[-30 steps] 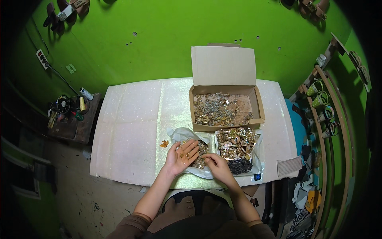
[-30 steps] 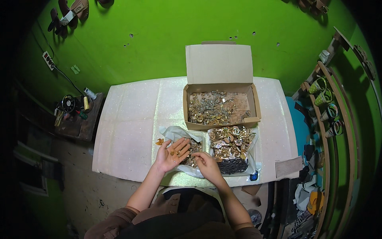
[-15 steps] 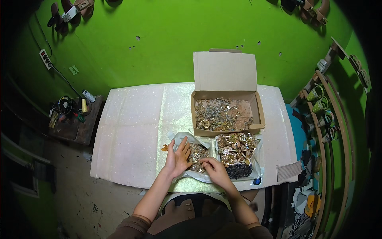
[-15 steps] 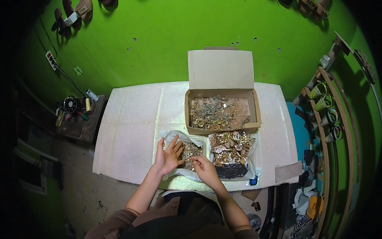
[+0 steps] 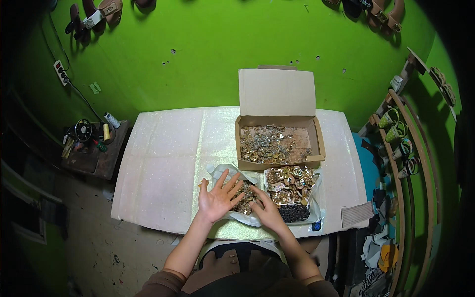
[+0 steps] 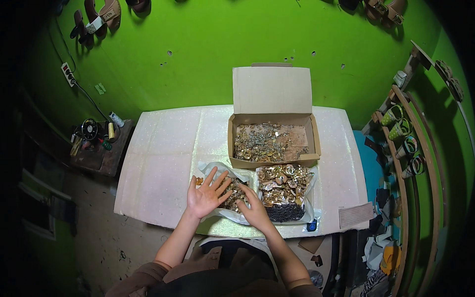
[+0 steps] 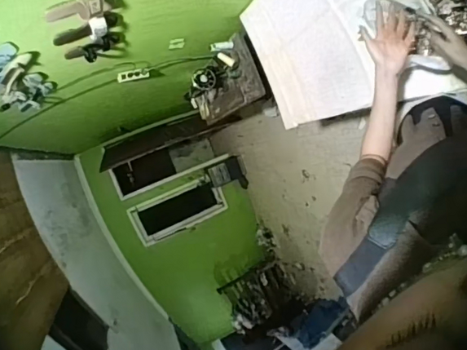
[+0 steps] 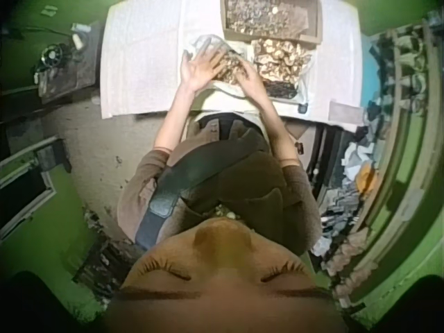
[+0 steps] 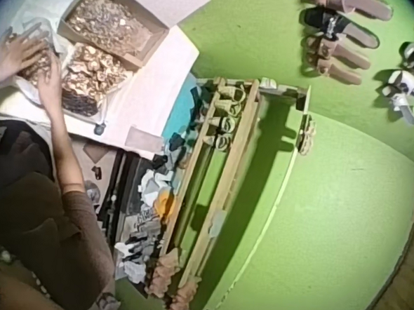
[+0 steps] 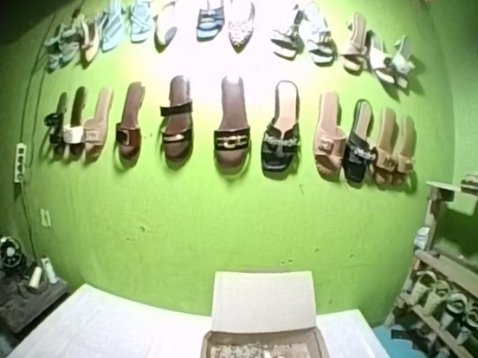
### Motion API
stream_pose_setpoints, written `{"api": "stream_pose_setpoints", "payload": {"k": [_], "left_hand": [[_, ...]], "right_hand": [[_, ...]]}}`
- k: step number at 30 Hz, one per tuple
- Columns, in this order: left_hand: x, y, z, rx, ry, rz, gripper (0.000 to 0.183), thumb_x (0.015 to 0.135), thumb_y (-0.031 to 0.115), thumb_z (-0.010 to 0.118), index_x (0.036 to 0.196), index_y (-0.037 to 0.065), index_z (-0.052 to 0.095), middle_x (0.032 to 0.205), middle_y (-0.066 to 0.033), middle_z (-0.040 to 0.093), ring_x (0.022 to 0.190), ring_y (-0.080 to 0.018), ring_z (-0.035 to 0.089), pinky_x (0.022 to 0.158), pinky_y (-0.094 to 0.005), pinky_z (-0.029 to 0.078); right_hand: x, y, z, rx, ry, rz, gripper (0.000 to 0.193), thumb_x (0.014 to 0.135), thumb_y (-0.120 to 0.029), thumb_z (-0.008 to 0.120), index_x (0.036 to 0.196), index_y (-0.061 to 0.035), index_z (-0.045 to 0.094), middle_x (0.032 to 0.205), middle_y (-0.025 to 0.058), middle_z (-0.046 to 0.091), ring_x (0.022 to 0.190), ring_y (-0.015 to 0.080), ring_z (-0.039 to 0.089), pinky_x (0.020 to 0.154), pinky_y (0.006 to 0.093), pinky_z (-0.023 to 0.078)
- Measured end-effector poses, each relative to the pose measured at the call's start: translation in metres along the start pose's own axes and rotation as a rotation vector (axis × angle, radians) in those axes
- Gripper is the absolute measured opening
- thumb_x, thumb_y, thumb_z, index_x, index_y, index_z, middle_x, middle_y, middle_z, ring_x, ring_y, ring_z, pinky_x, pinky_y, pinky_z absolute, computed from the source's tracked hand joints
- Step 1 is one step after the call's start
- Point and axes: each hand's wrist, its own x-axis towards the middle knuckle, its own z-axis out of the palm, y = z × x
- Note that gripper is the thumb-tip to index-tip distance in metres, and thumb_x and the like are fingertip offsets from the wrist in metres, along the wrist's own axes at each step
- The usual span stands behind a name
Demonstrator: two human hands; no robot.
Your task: Sorting small metal eyelets and hardware from a box into specialized piles.
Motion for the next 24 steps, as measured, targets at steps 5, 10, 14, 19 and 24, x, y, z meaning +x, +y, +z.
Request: {"api": "stream_pose_setpoints", "payload": {"k": [5,10,14,19,24], "left_hand": [[-0.004,-0.006,-0.005,-0.044,0.06,0.025,0.066,0.086,0.06,0.013,0.137,0.019,0.024,0.142,-0.0109,0.022,0.131,-0.0267,0.02,0.105,-0.0454,0.016],[-0.002,-0.011,-0.017,-0.076,0.058,0.034,0.065,0.086,0.059,0.027,0.136,0.018,0.025,0.141,-0.0105,0.023,0.131,-0.0251,0.02,0.105,-0.0444,0.018],[0.005,-0.016,-0.014,-0.096,0.064,0.039,0.065,0.086,0.059,0.025,0.136,0.018,0.027,0.141,-0.0104,0.023,0.131,-0.025,0.018,0.105,-0.0437,0.017],[0.022,-0.032,-0.002,-0.091,0.023,0.047,0.065,0.086,0.059,0.021,0.136,0.018,0.026,0.142,-0.0103,0.022,0.132,-0.0253,0.015,0.106,-0.0437,0.016],[0.034,-0.05,0.017,0.146,0.043,0.099,0.066,0.087,0.058,0.02,0.137,0.014,0.024,0.142,-0.0132,0.021,0.131,-0.0281,0.018,0.105,-0.0448,0.017]], "right_hand": [[0.003,0.001,-0.004,0.6,-0.058,0.209,0.045,0.092,-0.025,0.039,0.132,-0.0079,0.032,0.133,0.0171,0.036,0.123,0.0275,0.035,0.103,0.036,0.025],[-0.006,-0.001,-0.017,1.706,-0.147,0.297,0.05,0.092,-0.042,0.029,0.133,-0.0131,0.03,0.136,0.0161,0.031,0.125,0.0278,0.03,0.103,0.046,0.021],[-0.016,-0.001,-0.029,1.735,-0.098,0.302,0.051,0.092,-0.044,0.026,0.133,-0.0144,0.032,0.136,0.0156,0.032,0.127,0.0289,0.028,0.105,0.0465,0.017],[-0.019,0.01,-0.058,1.735,-0.022,0.341,0.05,0.092,-0.044,0.026,0.132,-0.0154,0.033,0.136,0.0138,0.033,0.127,0.0285,0.027,0.105,0.0459,0.018],[-0.016,0.013,-0.089,1.685,-0.044,0.342,0.051,0.092,-0.04,0.032,0.134,-0.0126,0.026,0.137,0.0141,0.03,0.125,0.0276,0.029,0.104,0.0444,0.021]]}}
